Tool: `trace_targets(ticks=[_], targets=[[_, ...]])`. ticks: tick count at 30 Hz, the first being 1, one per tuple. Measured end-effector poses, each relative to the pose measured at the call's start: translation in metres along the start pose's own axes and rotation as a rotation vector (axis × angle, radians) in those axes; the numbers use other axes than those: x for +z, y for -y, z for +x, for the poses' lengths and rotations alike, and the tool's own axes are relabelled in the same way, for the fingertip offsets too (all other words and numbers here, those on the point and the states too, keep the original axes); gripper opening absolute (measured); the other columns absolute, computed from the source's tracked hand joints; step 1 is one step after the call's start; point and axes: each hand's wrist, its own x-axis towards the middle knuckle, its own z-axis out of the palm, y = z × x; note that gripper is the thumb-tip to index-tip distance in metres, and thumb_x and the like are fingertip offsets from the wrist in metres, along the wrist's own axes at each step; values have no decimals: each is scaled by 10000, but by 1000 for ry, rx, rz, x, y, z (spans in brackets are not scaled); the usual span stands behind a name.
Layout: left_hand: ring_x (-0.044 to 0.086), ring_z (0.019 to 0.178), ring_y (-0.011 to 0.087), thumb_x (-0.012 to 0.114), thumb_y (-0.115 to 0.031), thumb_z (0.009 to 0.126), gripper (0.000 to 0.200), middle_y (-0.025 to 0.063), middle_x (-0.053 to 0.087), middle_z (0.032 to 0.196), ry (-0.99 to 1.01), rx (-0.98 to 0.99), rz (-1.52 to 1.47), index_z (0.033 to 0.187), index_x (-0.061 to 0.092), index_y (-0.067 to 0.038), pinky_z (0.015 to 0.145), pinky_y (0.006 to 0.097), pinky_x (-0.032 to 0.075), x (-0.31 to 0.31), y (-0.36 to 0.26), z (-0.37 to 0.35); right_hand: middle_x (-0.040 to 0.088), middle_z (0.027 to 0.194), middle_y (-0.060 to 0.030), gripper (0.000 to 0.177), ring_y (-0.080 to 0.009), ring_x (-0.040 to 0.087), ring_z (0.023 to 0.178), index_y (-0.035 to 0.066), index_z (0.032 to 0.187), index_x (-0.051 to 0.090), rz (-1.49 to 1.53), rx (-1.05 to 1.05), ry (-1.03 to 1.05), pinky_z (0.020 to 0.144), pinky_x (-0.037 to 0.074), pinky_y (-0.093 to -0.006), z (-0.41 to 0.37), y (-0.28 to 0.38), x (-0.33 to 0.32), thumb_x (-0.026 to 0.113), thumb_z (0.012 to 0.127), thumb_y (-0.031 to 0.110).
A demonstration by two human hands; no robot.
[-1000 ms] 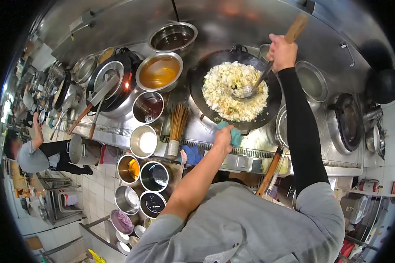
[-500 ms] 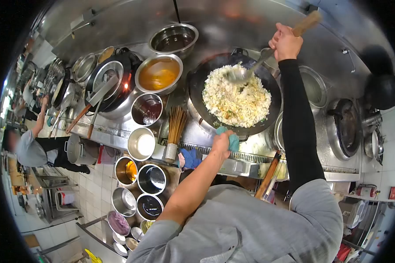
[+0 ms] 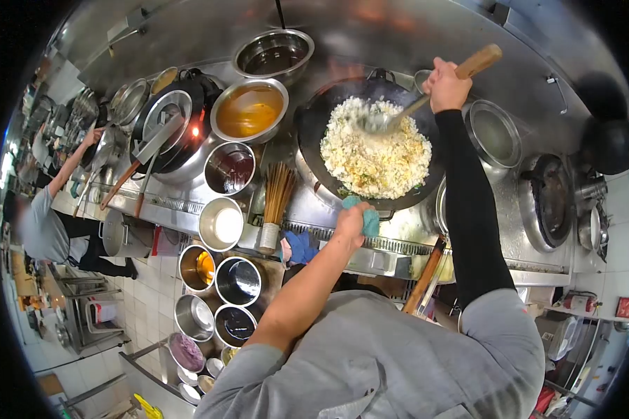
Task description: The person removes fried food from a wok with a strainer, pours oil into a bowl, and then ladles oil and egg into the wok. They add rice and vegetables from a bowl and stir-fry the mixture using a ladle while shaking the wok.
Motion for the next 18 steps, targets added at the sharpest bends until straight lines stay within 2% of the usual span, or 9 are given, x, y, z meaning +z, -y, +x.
trace_targets(ticks=[4,6,8,9,11,13,16,18], targets=[[585,642,208,604,-139,869,107,66,607,785,-9,-33,10,918,627,-46,533,361,464,1,1,-8,403,526,12,125,-107,371,391,37,776,547,-79,188,77,367,311,-300,9,59,-19,632,864,60],[585,641,206,607,-138,866,104,66,604,778,63,-25,-3,910,624,-45,528,360,460,-6,-1,4,368,523,35,157,-85,344,397,71,763,528,39,251,298,374,290,-277,22,103,-44,632,880,94],[584,637,201,609,-133,862,97,67,600,772,172,-15,-30,896,619,-43,520,358,458,-18,8,15,365,530,47,190,-73,339,407,91,746,503,-46,102,262,383,270,-262,-5,121,-46,624,891,115],[581,620,195,610,-124,857,89,73,596,759,165,-11,-58,877,607,-38,503,350,452,-18,10,17,377,534,43,196,-76,347,411,87,736,501,-158,84,84,389,283,-277,-14,95,-47,632,882,99],[574,596,197,609,-114,853,83,76,594,745,106,-18,-54,861,605,-32,484,343,445,-6,9,11,389,535,25,164,-97,361,416,70,758,523,-13,19,1,400,313,-297,-28,33,-47,648,865,75],[572,579,203,608,-108,848,84,79,594,733,68,-8,-46,848,607,-24,472,343,444,-4,6,5,383,531,21,149,-114,366,415,54,755,536,116,-25,-47,413,325,-302,-40,6,-24,642,859,54],[576,566,215,610,-103,840,97,84,597,724,60,2,-29,834,616,-6,465,355,451,-7,8,7,349,518,23,252,-119,350,410,91,674,471,58,57,62,417,306,-296,-51,51,-13,609,884,67],[580,563,223,611,-99,835,105,87,600,723,54,12,-39,830,625,5,463,362,456,-8,8,12,314,510,22,348,-120,334,409,123,627,384,86,179,370,416,280,-284,-75,106,-24,581,914,104]])
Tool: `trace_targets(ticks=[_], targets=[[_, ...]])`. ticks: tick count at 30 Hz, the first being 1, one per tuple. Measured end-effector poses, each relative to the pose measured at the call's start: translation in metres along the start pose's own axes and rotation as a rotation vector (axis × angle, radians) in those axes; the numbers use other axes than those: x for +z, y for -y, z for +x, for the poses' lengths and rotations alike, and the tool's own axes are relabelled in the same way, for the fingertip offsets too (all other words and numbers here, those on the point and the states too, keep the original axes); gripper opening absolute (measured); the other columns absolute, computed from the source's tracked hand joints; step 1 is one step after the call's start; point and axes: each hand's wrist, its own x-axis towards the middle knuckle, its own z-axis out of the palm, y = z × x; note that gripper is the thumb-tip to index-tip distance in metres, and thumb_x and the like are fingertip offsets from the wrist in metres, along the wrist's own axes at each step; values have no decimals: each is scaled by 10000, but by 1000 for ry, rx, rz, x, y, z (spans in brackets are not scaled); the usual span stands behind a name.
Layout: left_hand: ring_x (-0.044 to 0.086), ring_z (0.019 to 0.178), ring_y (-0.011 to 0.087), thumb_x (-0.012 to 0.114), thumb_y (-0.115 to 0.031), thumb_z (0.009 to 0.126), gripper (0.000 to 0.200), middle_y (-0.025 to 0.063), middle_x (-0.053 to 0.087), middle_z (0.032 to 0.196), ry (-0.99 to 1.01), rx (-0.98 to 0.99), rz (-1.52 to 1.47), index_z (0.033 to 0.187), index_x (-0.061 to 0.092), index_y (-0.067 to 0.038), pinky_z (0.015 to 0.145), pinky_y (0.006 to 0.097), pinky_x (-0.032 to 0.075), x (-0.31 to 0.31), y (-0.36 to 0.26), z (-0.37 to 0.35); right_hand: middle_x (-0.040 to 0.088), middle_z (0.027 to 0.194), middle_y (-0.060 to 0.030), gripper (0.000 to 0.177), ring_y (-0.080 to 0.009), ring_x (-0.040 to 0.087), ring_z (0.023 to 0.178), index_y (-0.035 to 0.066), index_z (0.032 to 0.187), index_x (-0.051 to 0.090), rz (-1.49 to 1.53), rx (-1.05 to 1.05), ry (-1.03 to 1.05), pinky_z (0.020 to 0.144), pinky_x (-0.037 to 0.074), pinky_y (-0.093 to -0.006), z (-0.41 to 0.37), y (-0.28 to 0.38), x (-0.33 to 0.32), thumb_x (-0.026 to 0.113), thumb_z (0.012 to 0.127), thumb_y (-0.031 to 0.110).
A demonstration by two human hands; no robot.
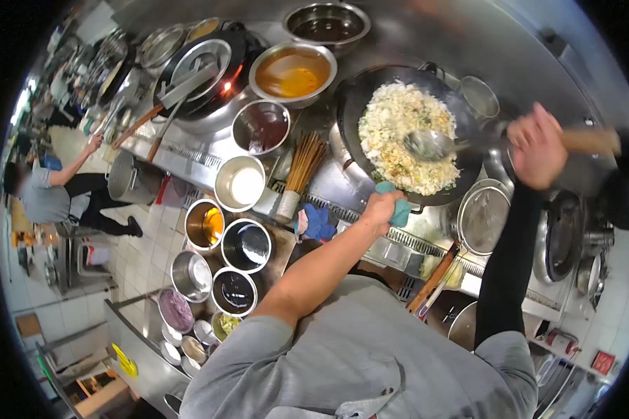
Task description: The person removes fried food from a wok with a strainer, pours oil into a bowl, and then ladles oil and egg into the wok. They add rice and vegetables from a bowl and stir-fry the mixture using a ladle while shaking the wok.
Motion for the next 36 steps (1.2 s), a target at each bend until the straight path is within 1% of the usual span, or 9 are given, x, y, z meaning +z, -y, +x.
trace_targets(ticks=[5,12,16,21,23,26,28,32,36], targets=[[617,645,238,619,-113,836,145,107,612,775,-7,28,12,868,629,28,536,386,506,5,-6,-10,286,524,40,367,-106,314,434,132,611,365,-153,-180,-139,423,271,-295,-28,-93,-5,548,924,77],[620,657,233,619,-118,841,133,103,625,800,-4,31,6,891,638,5,544,401,512,-3,4,3,415,527,16,328,-81,367,432,82,613,449,-57,-212,-67,427,290,-253,18,-45,70,666,857,47],[611,637,225,619,-126,841,116,95,620,775,-31,13,59,878,641,-17,517,388,492,1,-5,-4,482,547,-1,270,-85,406,418,53,640,512,-162,-195,-16,403,336,-248,34,-125,46,678,853,58],[591,590,213,619,-114,840,91,84,610,742,66,-10,-19,848,629,-25,481,372,460,-10,0,6,400,546,56,74,-62,326,412,67,844,598,-203,38,-119,392,243,-230,87,-28,-5,652,883,101],[588,584,208,618,-103,840,78,81,605,730,46,5,-22,844,624,-26,473,365,451,-6,-5,0,356,540,53,217,-69,305,410,98,711,504,-153,-57,-30,395,248,-252,80,-7,-34,631,886,91],[590,586,209,618,-84,837,66,84,607,739,88,15,-40,845,620,-18,473,360,460,-9,-2,6,349,533,29,273,-83,325,415,90,667,471,-165,-151,-291,410,276,-259,52,-77,-29,639,883,92],[590,587,209,619,-85,838,75,84,611,748,71,32,-28,853,620,-11,475,358,466,-6,3,4,354,533,6,317,-95,344,420,84,635,440,-65,-178,-207,419,288,-269,50,-103,-10,643,879,87],[605,616,216,623,-93,837,97,84,616,765,29,-13,12,873,619,-3,509,368,496,-4,-1,3,397,535,-5,307,-101,345,417,70,625,453,-165,-51,-27,403,290,-291,64,-32,33,625,880,68],[597,604,213,611,-101,845,102,91,606,750,14,38,0,869,618,-1,504,353,489,-2,2,3,425,541,2,286,-93,348,419,75,623,456,-106,-327,-120,397,297,-297,48,-106,33,592,870,29]])
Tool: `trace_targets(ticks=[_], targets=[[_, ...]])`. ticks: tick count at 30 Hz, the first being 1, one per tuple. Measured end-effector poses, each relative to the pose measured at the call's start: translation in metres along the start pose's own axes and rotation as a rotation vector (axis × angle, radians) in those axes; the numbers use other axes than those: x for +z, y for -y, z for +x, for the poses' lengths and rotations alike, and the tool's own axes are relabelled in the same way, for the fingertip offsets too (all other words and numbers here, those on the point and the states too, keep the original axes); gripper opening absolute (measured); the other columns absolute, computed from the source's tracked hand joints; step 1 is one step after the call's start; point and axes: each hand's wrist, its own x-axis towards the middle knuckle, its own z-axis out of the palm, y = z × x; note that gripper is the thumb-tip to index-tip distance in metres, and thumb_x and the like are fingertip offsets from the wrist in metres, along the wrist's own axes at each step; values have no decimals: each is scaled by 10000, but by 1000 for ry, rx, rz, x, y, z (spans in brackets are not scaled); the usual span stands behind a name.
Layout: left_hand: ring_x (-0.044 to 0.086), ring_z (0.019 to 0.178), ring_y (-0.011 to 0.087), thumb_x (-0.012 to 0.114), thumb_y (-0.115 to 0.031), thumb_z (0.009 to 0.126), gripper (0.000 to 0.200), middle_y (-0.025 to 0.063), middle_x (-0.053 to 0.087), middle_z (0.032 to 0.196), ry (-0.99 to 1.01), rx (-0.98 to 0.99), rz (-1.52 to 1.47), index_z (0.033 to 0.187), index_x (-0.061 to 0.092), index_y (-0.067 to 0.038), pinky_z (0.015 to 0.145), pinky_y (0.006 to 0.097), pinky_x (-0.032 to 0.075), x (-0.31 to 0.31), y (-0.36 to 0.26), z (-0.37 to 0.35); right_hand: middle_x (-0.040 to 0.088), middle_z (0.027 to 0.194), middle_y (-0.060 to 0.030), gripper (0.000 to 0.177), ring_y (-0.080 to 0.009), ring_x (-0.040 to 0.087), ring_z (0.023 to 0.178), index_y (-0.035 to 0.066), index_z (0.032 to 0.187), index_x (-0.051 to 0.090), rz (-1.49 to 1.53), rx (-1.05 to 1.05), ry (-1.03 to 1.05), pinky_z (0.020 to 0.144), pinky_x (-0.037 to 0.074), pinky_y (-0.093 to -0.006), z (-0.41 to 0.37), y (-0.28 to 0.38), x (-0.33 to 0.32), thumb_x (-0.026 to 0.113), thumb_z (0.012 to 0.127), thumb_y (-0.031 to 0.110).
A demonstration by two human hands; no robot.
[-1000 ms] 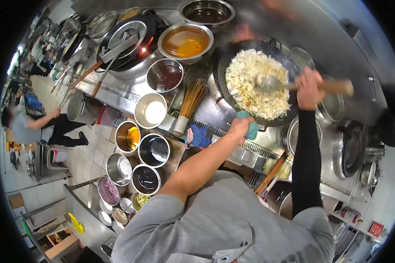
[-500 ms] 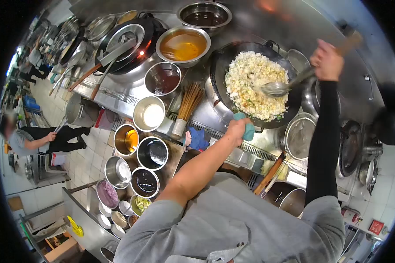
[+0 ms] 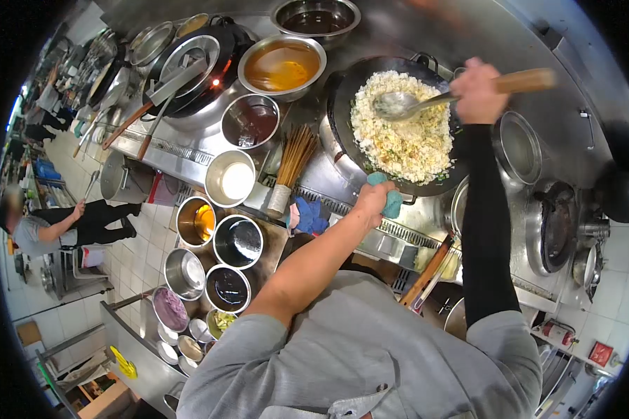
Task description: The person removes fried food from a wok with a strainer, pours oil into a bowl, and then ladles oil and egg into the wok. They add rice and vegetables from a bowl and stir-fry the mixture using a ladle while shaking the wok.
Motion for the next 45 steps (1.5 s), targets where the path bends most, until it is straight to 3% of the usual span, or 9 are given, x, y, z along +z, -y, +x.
trace_targets(ticks=[5,12,16,20,29,35,38,41,45], targets=[[563,551,208,592,-77,845,60,79,573,704,70,-33,-12,824,593,-20,449,341,450,-8,-1,2,405,525,11,311,-96,333,408,96,610,432,-166,352,63,416,276,-286,29,42,2,601,868,51],[533,511,204,601,-73,824,12,57,551,670,-20,-20,11,820,598,-84,417,345,413,-1,-1,4,354,522,20,337,-94,321,418,106,617,386,-172,86,391,417,247,-293,-58,59,20,541,914,72],[564,551,205,620,-93,823,41,60,570,693,-40,-46,5,833,603,-56,452,352,447,2,-4,-4,433,550,14,184,-94,414,443,50,706,531,-16,328,123,414,316,-274,8,43,-41,610,871,69],[586,566,200,626,-89,823,54,72,598,716,-41,-23,-39,804,595,-48,461,353,455,-1,-1,6,390,563,3,154,-121,374,432,27,755,530,-6,182,-88,405,298,-308,72,75,-78,619,865,87],[588,649,206,615,-120,834,47,52,583,740,-17,-100,66,842,586,-84,527,380,479,13,-2,-6,357,532,-33,243,-181,365,390,54,693,464,123,185,-634,385,306,-351,8,24,-110,593,891,106],[585,675,228,563,-154,895,33,71,599,810,18,-196,-53,891,571,-122,604,407,511,-12,-14,-105,286,487,46,411,-115,258,379,182,604,388,133,351,-336,406,251,-303,-99,178,-100,550,962,300],[601,701,232,555,-120,888,26,87,610,823,-64,-313,124,871,562,-102,615,399,516,-6,-27,-96,294,489,36,346,-120,287,382,157,650,454,399,411,-507,403,263,-299,-85,139,-105,589,946,276],[616,748,243,615,-132,838,92,81,611,847,90,-156,115,877,544,-89,654,395,528,-59,12,-35,390,528,4,276,-143,368,384,107,678,458,129,105,-634,377,304,-323,-66,85,-86,637,881,160],[607,759,252,609,-67,801,190,71,572,843,16,-224,91,947,511,-138,647,442,526,-107,38,-127,370,523,23,306,-109,349,400,91,666,453,267,-51,-499,380,293,-294,-96,118,-81,635,905,144]])
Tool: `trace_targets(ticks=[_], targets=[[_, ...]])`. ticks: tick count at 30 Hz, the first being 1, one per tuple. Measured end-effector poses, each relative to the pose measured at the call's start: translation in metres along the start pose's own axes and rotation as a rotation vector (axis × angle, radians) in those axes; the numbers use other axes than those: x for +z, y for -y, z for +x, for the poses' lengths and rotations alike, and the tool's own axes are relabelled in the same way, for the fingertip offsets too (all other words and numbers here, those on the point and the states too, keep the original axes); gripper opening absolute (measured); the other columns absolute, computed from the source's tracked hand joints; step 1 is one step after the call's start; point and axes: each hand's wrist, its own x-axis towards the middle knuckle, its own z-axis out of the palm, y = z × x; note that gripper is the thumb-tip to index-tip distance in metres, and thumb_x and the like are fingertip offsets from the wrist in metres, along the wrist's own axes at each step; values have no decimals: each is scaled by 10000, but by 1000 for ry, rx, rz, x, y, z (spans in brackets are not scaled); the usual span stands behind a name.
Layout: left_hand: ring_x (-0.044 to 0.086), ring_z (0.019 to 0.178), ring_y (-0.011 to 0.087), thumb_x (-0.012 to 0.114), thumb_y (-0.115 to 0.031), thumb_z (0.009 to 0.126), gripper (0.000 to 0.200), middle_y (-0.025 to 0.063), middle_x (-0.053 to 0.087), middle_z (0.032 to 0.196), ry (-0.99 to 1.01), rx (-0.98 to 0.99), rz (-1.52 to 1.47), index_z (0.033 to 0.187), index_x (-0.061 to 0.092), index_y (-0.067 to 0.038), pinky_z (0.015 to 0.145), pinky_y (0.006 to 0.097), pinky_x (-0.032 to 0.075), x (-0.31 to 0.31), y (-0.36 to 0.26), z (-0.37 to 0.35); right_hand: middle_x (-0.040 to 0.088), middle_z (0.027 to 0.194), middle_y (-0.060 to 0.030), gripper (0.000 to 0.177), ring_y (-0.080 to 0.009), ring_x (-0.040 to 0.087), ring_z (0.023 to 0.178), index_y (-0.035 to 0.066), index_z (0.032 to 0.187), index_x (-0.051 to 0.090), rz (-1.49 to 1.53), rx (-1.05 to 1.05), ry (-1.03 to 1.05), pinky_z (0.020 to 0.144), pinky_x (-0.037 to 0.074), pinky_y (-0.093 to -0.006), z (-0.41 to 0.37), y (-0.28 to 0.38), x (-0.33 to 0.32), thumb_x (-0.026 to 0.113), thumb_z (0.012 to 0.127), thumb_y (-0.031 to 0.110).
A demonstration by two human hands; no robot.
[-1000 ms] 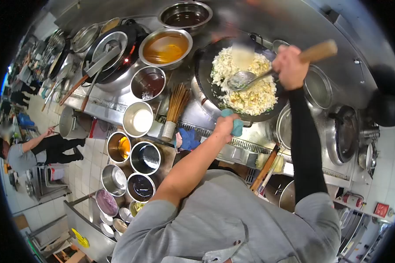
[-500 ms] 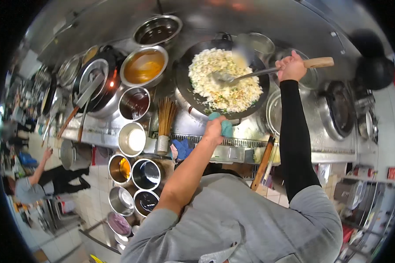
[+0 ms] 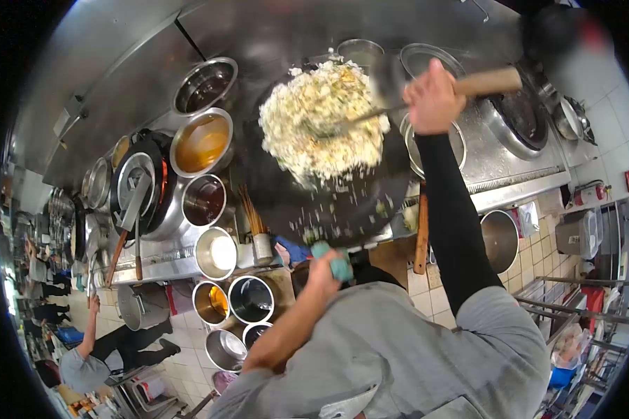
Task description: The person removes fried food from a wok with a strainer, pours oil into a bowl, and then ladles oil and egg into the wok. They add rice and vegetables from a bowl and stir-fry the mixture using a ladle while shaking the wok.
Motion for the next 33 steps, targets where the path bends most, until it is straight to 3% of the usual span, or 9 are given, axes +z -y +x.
trace_targets(ticks=[4,5,7,12,15,21,25,28,33], targets=[[595,732,236,559,-90,890,42,65,573,829,-38,-124,-148,898,521,-106,647,407,545,82,-82,-25,346,528,45,313,-84,330,411,103,672,454,-142,34,107,402,294,-274,-67,21,2,624,930,156],[593,737,243,543,-94,913,40,83,581,858,238,-186,-75,893,510,-82,703,426,562,60,-90,42,349,528,46,322,-80,335,416,104,666,452,-158,31,106,409,298,-272,-71,9,4,623,932,159],[599,733,247,556,-133,911,60,91,582,875,169,-59,-60,934,524,-88,672,429,546,47,-76,87,355,528,49,338,-72,345,425,107,653,446,-185,18,93,424,305,-269,-70,-33,13,622,937,165],[618,727,240,584,-114,878,62,66,571,800,-21,13,24,931,553,-118,587,429,518,-12,1,28,414,556,11,336,-74,372,483,75,669,435,-158,-145,191,484,321,-266,-59,-17,31,569,966,156],[605,670,237,555,-108,887,50,62,567,759,71,21,-58,922,554,-144,565,424,515,40,-35,-39,319,538,11,374,-107,336,448,73,659,376,-159,-188,292,451,298,-284,-97,7,6,505,1002,153],[580,651,227,543,-171,921,65,60,587,782,37,21,-5,911,558,-108,570,398,508,61,-70,88,383,551,4,327,-100,373,460,71,691,415,-308,-123,168,458,303,-263,-97,-51,7,570,972,136],[614,781,231,567,-76,848,190,61,604,900,104,-7,-17,1028,555,-135,613,428,534,-31,15,58,457,597,-8,301,-89,425,527,51,699,448,-374,-276,318,494,334,-271,-87,-32,7,541,978,112],[608,784,252,537,-107,887,141,63,600,927,45,-20,-48,1028,544,-118,618,436,520,53,-33,-39,480,578,-57,353,-106,439,522,44,653,394,-110,-302,461,461,323,-280,-110,14,5,538,971,97],[606,723,252,578,-144,896,110,97,582,826,220,-60,-97,928,530,-50,654,404,556,72,-79,89,345,567,10,322,-103,332,493,88,709,379,-420,-145,321,474,286,-281,-122,-19,-9,528,990,133]])
